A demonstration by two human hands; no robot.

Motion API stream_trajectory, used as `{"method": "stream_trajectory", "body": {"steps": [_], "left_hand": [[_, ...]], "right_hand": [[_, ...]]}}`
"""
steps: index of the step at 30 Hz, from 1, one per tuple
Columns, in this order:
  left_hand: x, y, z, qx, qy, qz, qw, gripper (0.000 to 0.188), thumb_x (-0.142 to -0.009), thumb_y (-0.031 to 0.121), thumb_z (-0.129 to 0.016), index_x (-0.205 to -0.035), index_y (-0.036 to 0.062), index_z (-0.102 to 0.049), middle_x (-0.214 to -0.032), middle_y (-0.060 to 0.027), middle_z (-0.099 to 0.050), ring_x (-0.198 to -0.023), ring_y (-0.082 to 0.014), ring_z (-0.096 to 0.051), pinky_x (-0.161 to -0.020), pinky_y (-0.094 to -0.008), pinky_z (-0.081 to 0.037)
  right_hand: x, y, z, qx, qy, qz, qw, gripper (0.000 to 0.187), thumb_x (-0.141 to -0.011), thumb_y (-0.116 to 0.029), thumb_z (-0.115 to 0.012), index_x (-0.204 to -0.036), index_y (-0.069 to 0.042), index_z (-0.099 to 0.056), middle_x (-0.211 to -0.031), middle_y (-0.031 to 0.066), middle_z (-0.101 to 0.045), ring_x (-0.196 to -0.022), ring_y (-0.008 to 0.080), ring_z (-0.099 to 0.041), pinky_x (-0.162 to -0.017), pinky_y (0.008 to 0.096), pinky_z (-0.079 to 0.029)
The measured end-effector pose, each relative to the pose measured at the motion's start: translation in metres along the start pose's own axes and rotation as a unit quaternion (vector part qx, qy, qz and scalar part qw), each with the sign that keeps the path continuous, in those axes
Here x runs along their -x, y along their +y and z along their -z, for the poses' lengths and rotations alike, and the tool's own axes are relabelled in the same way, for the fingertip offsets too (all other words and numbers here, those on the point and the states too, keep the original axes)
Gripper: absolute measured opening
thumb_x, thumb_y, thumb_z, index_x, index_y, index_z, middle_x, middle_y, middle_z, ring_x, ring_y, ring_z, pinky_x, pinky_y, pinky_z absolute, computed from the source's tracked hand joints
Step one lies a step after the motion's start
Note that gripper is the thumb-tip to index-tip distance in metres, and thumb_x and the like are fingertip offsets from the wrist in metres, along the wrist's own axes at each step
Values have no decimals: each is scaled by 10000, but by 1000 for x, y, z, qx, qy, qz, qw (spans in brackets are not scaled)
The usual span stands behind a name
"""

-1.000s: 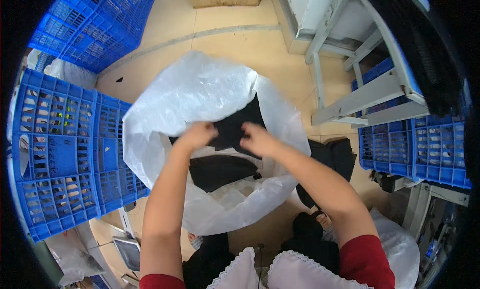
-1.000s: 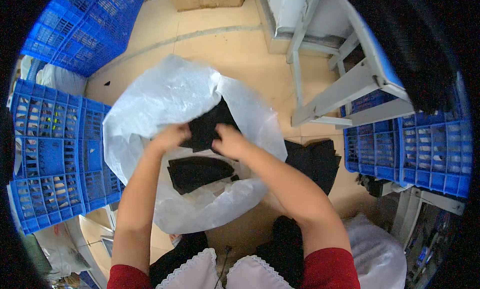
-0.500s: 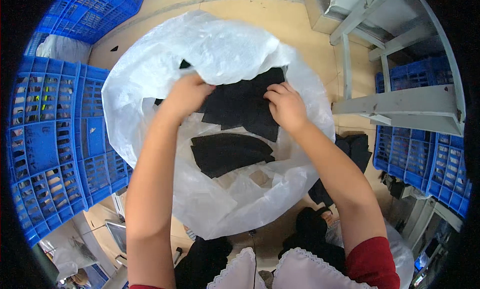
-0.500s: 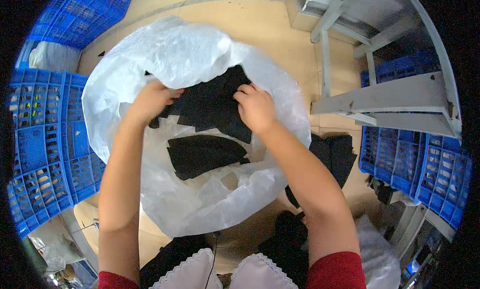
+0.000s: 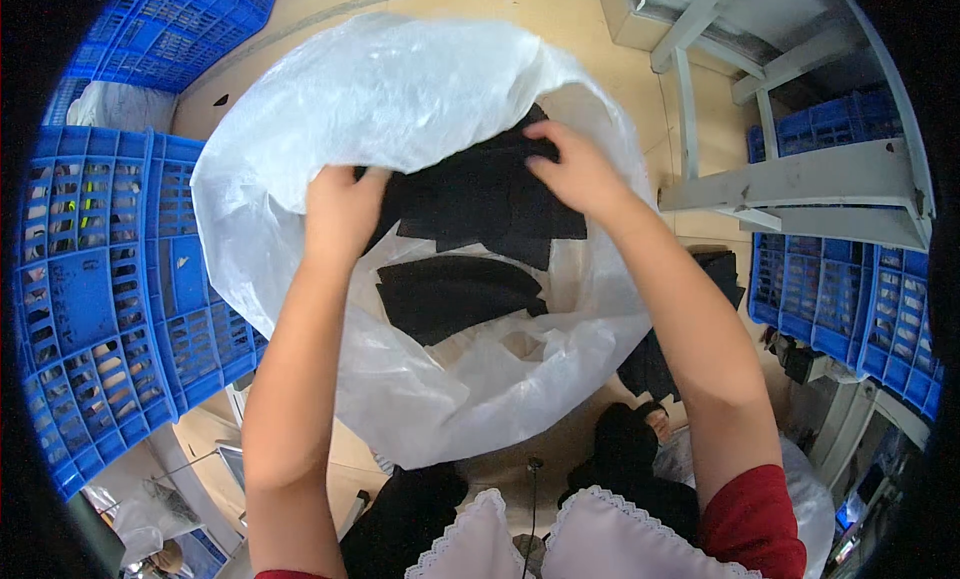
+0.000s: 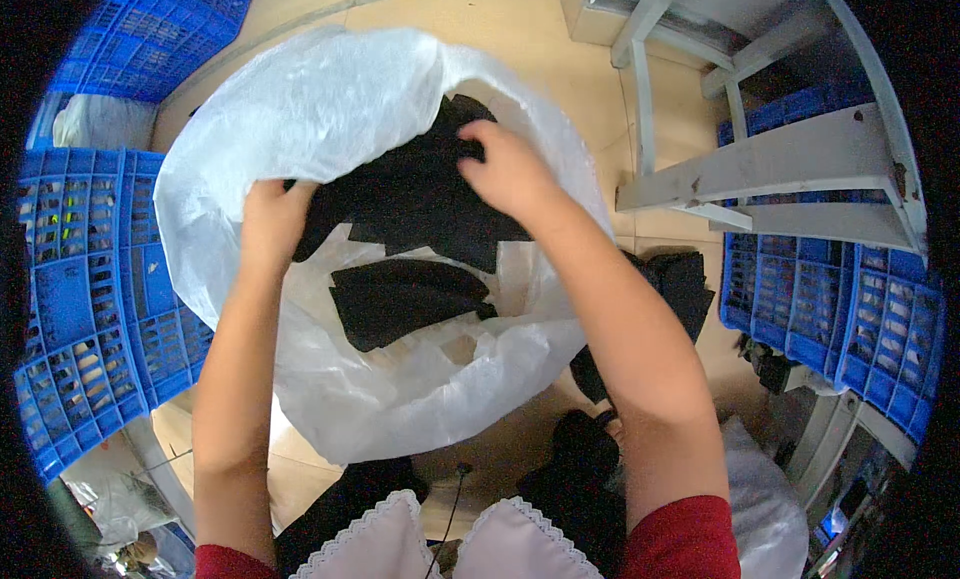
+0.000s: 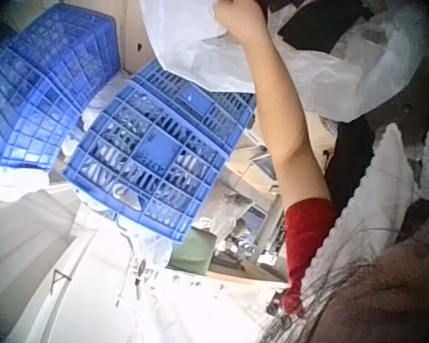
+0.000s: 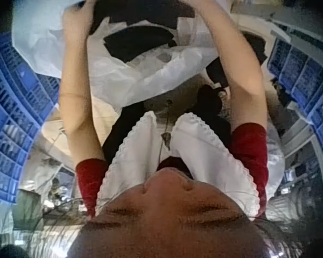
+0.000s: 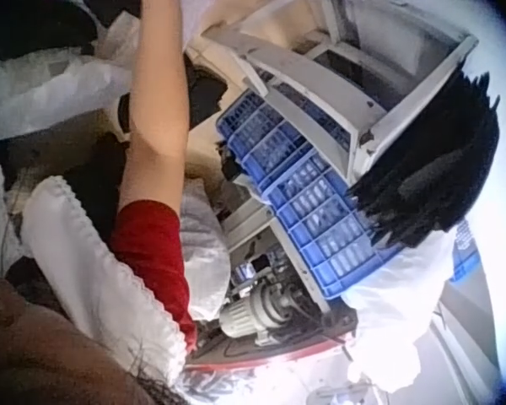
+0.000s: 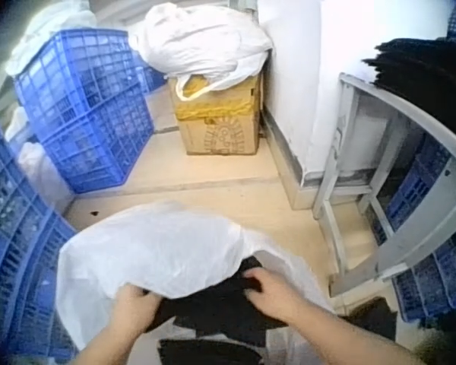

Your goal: Sorting through and counting black mesh fabric shoe uppers before placing them on a workstation.

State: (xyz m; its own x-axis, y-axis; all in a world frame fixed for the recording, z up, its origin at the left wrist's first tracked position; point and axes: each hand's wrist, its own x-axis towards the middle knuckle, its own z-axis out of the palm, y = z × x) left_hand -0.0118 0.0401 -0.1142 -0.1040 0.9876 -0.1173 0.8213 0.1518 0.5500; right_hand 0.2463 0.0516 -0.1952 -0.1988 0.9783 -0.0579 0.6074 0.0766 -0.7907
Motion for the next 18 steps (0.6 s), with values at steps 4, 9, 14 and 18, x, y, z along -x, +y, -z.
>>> {"method": "stream_trajectory", "body": {"steps": [4,9,14,18], "left_hand": [[19,-26,6,430,22,185,884,303,-850,216,-559,-1024,-27,-608,-946,-168,-651,-827,-277,-640,-683,-360,-509],[23,-33,31,604,-40,293,740,183,-891,174,-520,-901,-1,-572,-853,-117,-630,-749,-237,-617,-697,-379,-519],[36,-46,33,584,-36,324,744,188,-883,183,-536,-904,1,-576,-853,-118,-637,-756,-242,-627,-714,-374,-523],[38,-59,40,555,5,344,757,160,-869,160,-546,-906,9,-584,-846,-112,-643,-722,-231,-630,-682,-355,-522]], "right_hand": [[15,14,14,142,-85,-128,978,425,-775,-70,-587,-1195,-97,-525,-1219,117,-559,-1069,314,-560,-891,377,-459],[31,29,-8,333,-181,-30,925,511,-765,-28,-531,-1260,-141,-477,-1347,101,-451,-1059,312,-567,-885,392,-465],[28,59,-19,206,-35,-51,977,470,-808,-101,-521,-1274,-146,-485,-1310,116,-488,-1064,320,-555,-876,391,-461],[14,59,-20,205,-53,-90,973,486,-831,-275,-536,-1290,-130,-476,-1320,122,-480,-1143,314,-496,-955,402,-394]]}}
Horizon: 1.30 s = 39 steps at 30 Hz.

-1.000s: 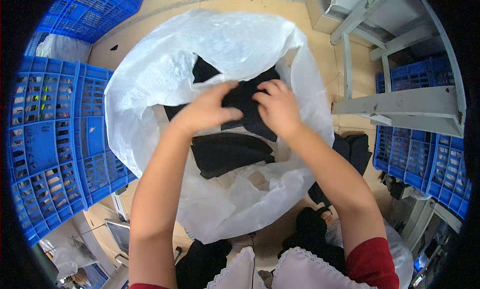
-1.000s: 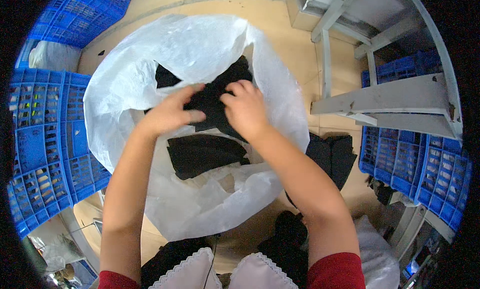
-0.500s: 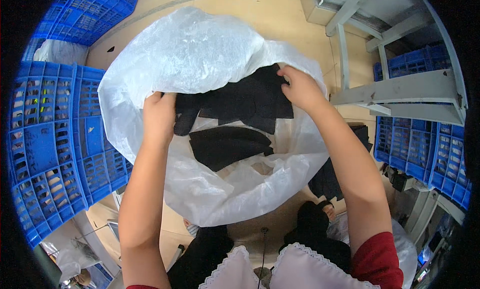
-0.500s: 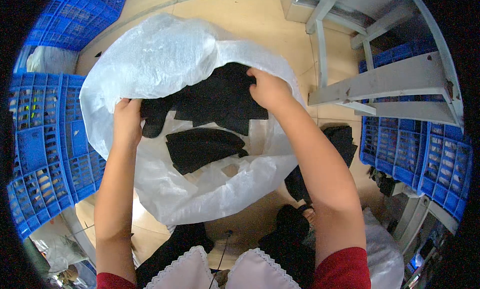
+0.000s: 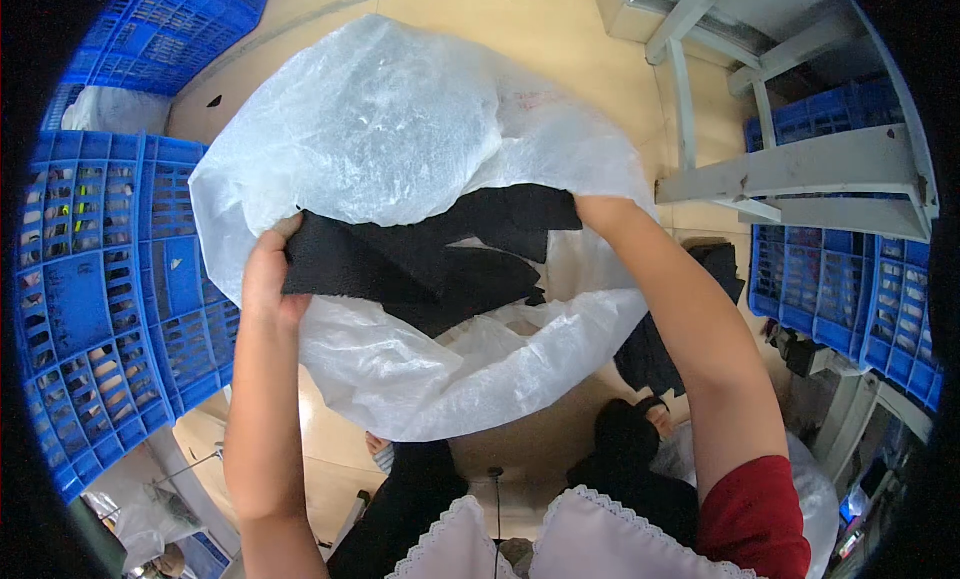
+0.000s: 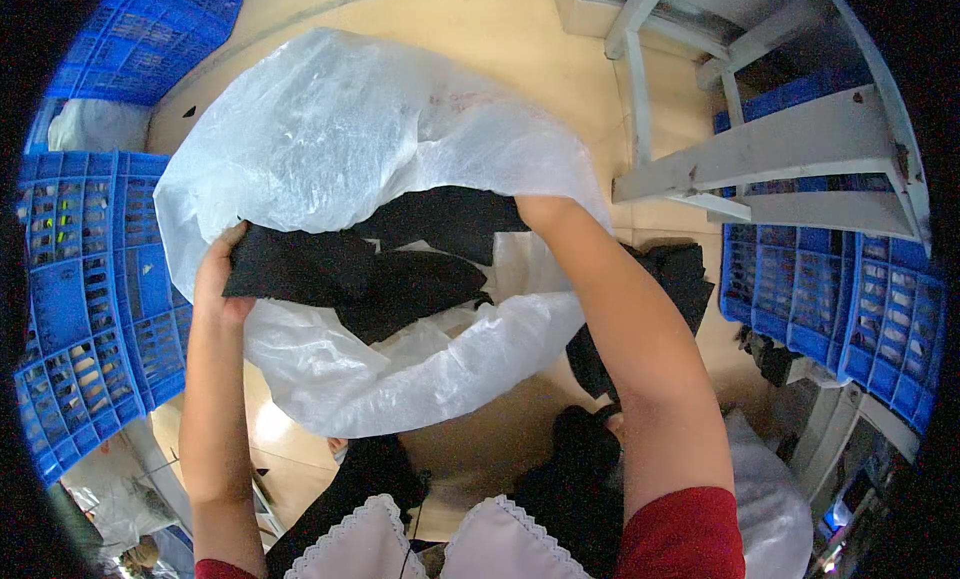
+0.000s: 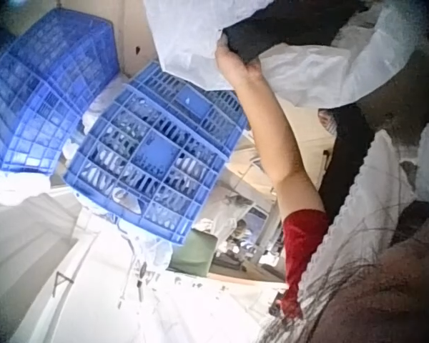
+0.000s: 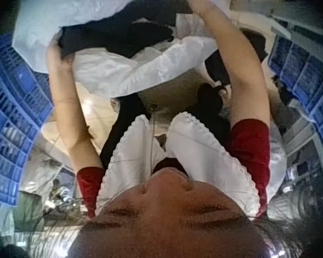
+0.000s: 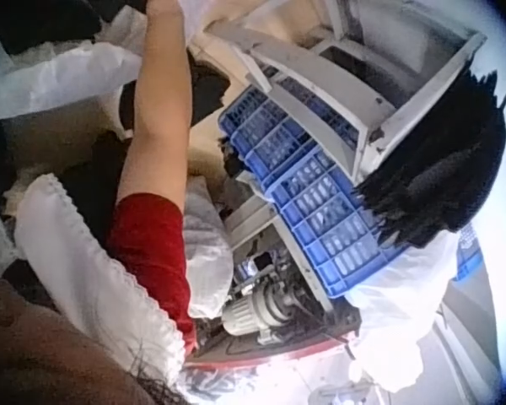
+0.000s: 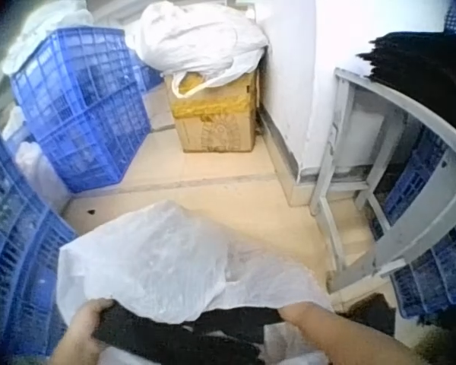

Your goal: Sorting through and counting black mesh fabric shoe uppers before placing them on a workstation.

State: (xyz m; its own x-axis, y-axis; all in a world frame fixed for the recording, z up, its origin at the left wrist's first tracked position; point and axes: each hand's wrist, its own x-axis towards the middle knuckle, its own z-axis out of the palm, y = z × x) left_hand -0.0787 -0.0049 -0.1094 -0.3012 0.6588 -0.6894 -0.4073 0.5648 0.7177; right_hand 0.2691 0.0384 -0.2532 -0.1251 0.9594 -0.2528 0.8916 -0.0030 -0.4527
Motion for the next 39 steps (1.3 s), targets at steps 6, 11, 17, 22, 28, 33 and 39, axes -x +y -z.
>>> {"method": "stream_trajectory", "body": {"steps": [6,11,17,22,28,33,39], "left_hand": [[13,22,-26,-172,-132,-117,969,176,-836,28,-494,-971,-12,-601,-898,-121,-636,-785,-181,-635,-702,-290,-527],[37,15,-32,-99,-241,-45,964,349,-769,-24,-491,-1110,-60,-556,-1017,-161,-623,-879,-222,-637,-800,-307,-527],[67,15,-34,12,-319,20,947,495,-761,34,-521,-1237,-82,-446,-1115,-197,-584,-943,-252,-628,-880,-346,-505],[83,-16,-18,-13,-160,2,987,420,-797,-18,-461,-1217,-18,-476,-1134,-167,-565,-963,-250,-607,-864,-320,-490],[109,-32,5,-80,-175,95,977,266,-796,-46,-436,-1035,-18,-549,-1091,-194,-579,-841,-270,-640,-745,-343,-536],[104,-35,-9,-108,-213,156,958,347,-826,-18,-430,-1145,-7,-566,-1073,-126,-594,-948,-200,-592,-813,-336,-483],[104,-31,-14,-128,-273,153,941,325,-896,110,-430,-1188,10,-532,-1120,-112,-598,-988,-199,-597,-827,-351,-490]], "right_hand": [[-27,28,-30,-183,105,-43,977,427,-833,-296,-600,-1174,-41,-565,-1087,181,-616,-972,325,-597,-816,367,-475],[-7,-13,-5,-191,30,-141,971,393,-742,-265,-703,-997,23,-622,-907,195,-655,-882,317,-632,-770,351,-482],[57,-48,58,-72,17,6,997,239,-846,-219,-571,-1022,-78,-648,-956,207,-620,-876,374,-586,-718,389,-485],[114,-26,83,-302,63,0,951,237,-860,-120,-569,-1074,-34,-622,-909,122,-660,-825,218,-618,-735,317,-475],[173,-18,113,-551,31,-43,833,234,-878,-35,-542,-1098,36,-580,-986,20,-629,-884,89,-544,-818,228,-423],[194,-35,124,-217,186,161,945,324,-764,72,-541,-1059,-21,-639,-1037,151,-645,-898,256,-637,-798,315,-490],[188,-75,105,-65,164,348,921,449,-677,-13,-561,-1102,-135,-635,-1132,102,-607,-945,267,-620,-773,347,-514]]}}
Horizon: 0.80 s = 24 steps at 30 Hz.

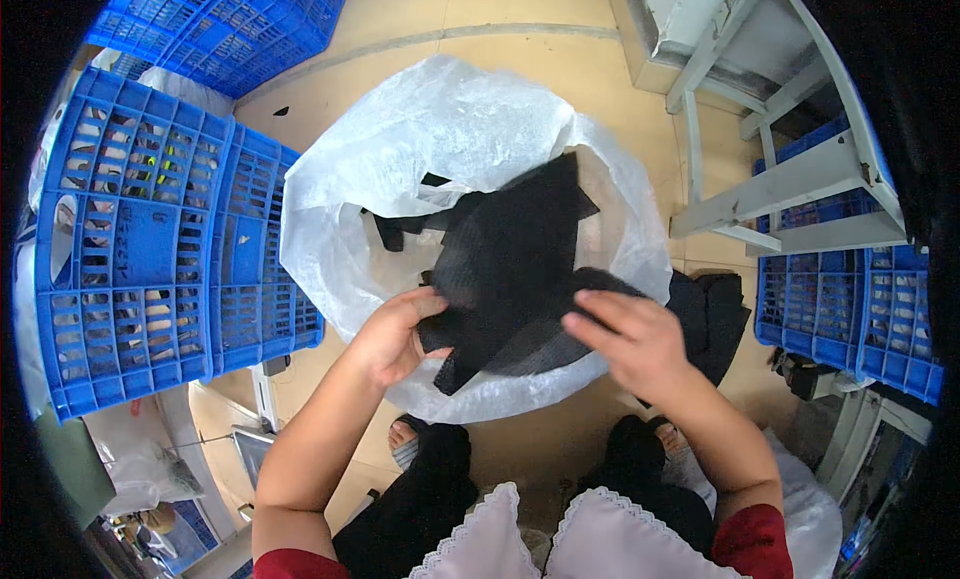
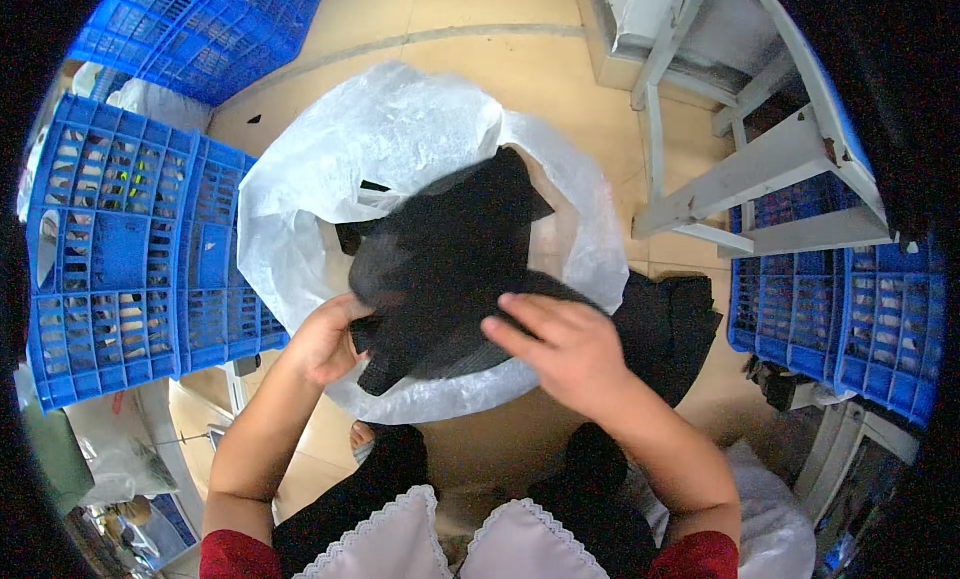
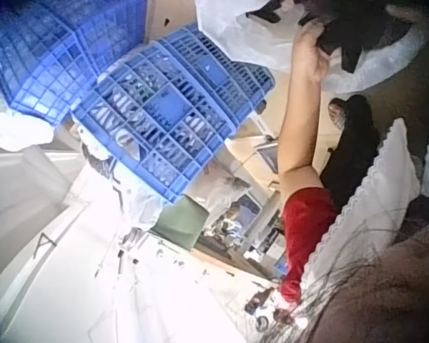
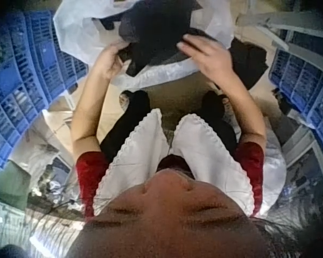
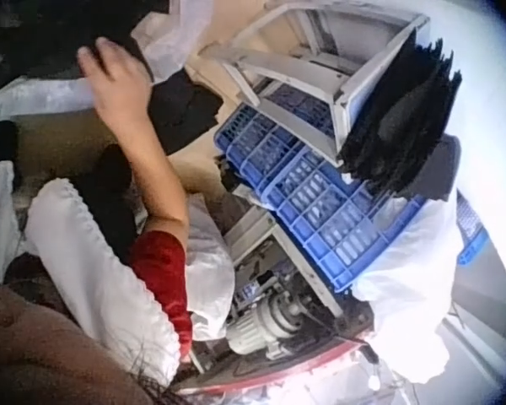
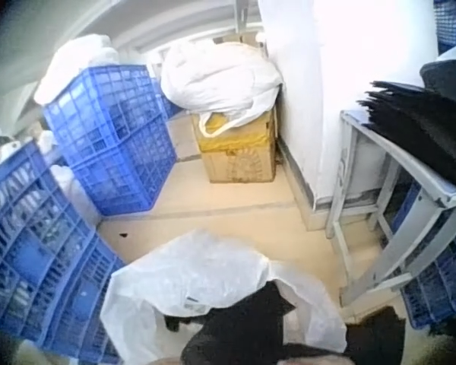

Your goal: Sorting through and counting black mesh fabric shoe uppers before placing them on a workstation.

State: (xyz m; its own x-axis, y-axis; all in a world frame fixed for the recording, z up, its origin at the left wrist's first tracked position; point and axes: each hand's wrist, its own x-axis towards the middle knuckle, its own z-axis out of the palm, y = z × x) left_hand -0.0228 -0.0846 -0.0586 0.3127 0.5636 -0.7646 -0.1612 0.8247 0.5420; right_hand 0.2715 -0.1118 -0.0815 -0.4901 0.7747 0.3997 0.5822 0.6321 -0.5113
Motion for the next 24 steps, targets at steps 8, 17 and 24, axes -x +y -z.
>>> {"method": "stream_trajectory", "body": {"steps": [8,17,24], "left_hand": [[-4,-2,13,116,11,-8,993,462,-955,376,-405,-1231,19,-501,-1131,-77,-615,-989,-213,-620,-836,-374,-499],[-3,8,22,-67,84,-51,993,294,-825,-1,-574,-1114,-56,-561,-1019,-117,-640,-887,-175,-617,-799,-286,-487],[-7,12,17,-185,148,-139,962,370,-779,-90,-555,-1141,-14,-544,-1080,-116,-592,-931,-182,-570,-853,-290,-441]], "right_hand": [[2,-8,-26,22,-89,78,993,419,-713,-156,-541,-1128,-156,-604,-1190,89,-565,-1046,252,-569,-821,368,-474],[-3,-9,-46,-169,-153,18,974,343,-809,-197,-588,-1141,-115,-605,-1129,110,-597,-1036,268,-578,-798,369,-485],[-36,148,-140,-53,16,-418,907,512,-777,-280,-690,-1143,36,-521,-981,183,-617,-927,268,-604,-788,353,-481]]}}
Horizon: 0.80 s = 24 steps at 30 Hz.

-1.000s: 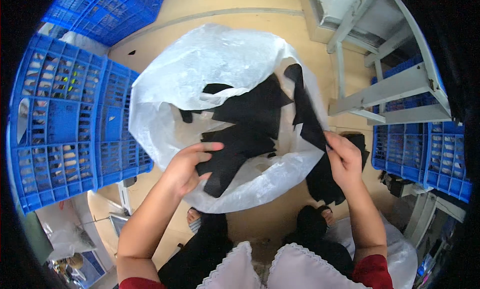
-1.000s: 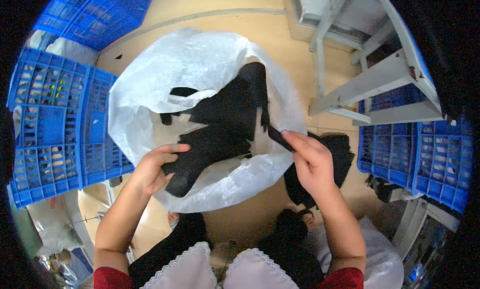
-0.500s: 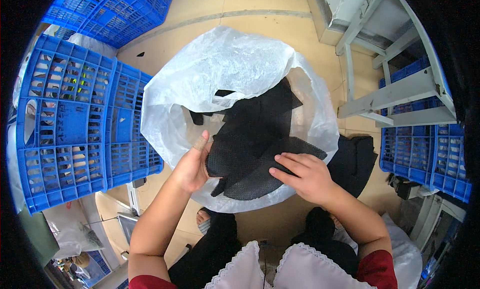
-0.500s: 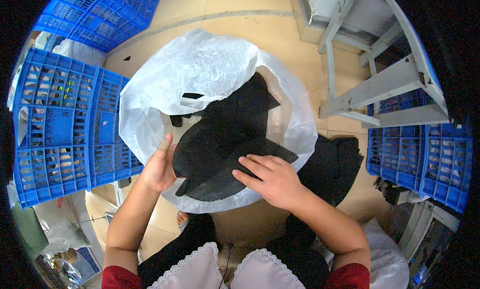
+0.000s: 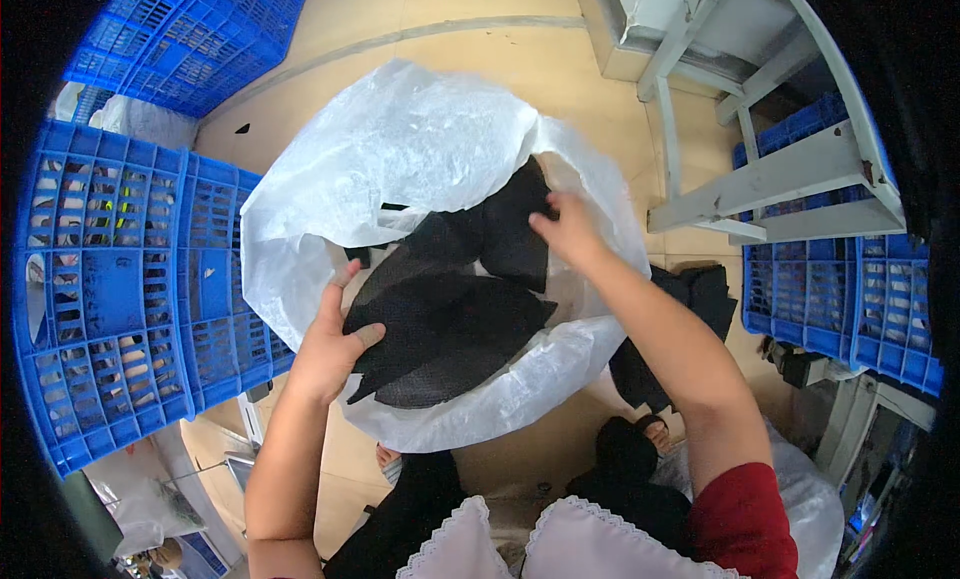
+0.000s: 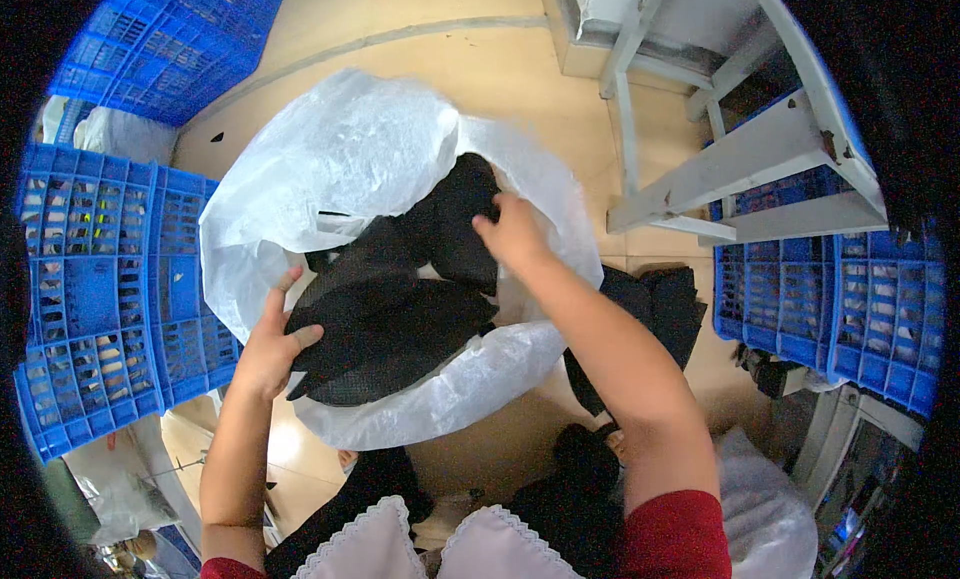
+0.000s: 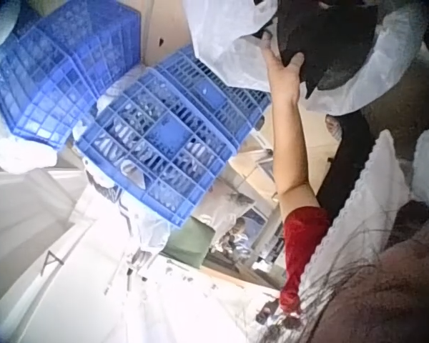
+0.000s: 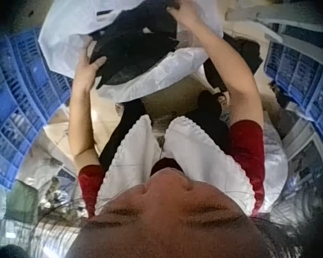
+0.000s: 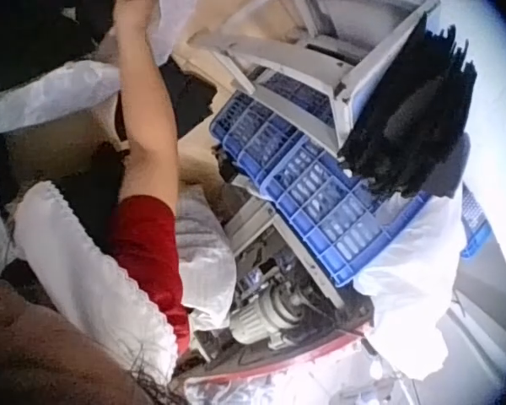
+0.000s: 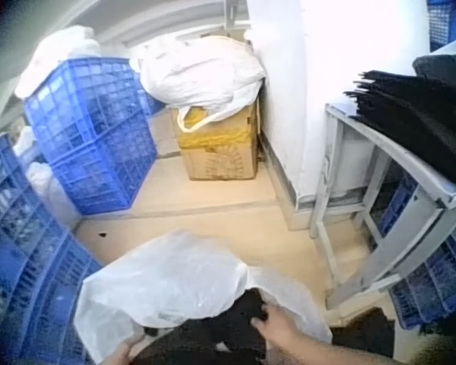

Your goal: Sorting through and counting black mesh fabric shoe uppers before placing them on a workstation.

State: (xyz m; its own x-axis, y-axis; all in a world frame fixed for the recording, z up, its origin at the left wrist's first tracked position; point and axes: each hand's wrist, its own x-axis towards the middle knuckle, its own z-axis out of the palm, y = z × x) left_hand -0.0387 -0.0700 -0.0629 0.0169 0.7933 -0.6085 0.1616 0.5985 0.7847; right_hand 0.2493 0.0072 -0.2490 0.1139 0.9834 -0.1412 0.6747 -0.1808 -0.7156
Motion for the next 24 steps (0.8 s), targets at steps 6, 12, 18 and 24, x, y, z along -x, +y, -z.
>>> {"method": "stream_trajectory", "body": {"steps": [6,12,18,24], "left_hand": [[-7,-20,17,-55,-26,-27,998,295,-792,-91,-537,-1063,4,-602,-996,-89,-613,-876,-166,-580,-801,-265,-458],[-11,-13,18,38,-15,100,994,201,-810,-52,-507,-967,-36,-632,-926,-100,-638,-819,-175,-611,-746,-268,-487],[-17,-28,24,78,-96,128,984,218,-822,43,-543,-1003,-20,-646,-1029,-96,-626,-966,-168,-569,-837,-286,-460],[-17,-23,3,233,-66,190,951,308,-916,196,-512,-1059,-65,-590,-1002,-172,-642,-891,-246,-636,-820,-333,-510]], "right_hand": [[-49,11,-26,-11,-73,-198,977,516,-668,-266,-768,-1037,16,-544,-851,159,-627,-855,255,-615,-752,355,-479],[-19,-19,-13,-100,8,-66,993,285,-689,-148,-691,-932,-30,-602,-904,127,-643,-851,255,-625,-765,346,-484],[80,-65,55,-107,27,276,955,351,-714,-4,-583,-1057,-56,-635,-893,102,-619,-792,252,-599,-723,337,-483],[138,-99,79,7,-77,495,865,309,-696,-131,-581,-996,-124,-655,-971,34,-607,-864,209,-576,-711,333,-466]]}}
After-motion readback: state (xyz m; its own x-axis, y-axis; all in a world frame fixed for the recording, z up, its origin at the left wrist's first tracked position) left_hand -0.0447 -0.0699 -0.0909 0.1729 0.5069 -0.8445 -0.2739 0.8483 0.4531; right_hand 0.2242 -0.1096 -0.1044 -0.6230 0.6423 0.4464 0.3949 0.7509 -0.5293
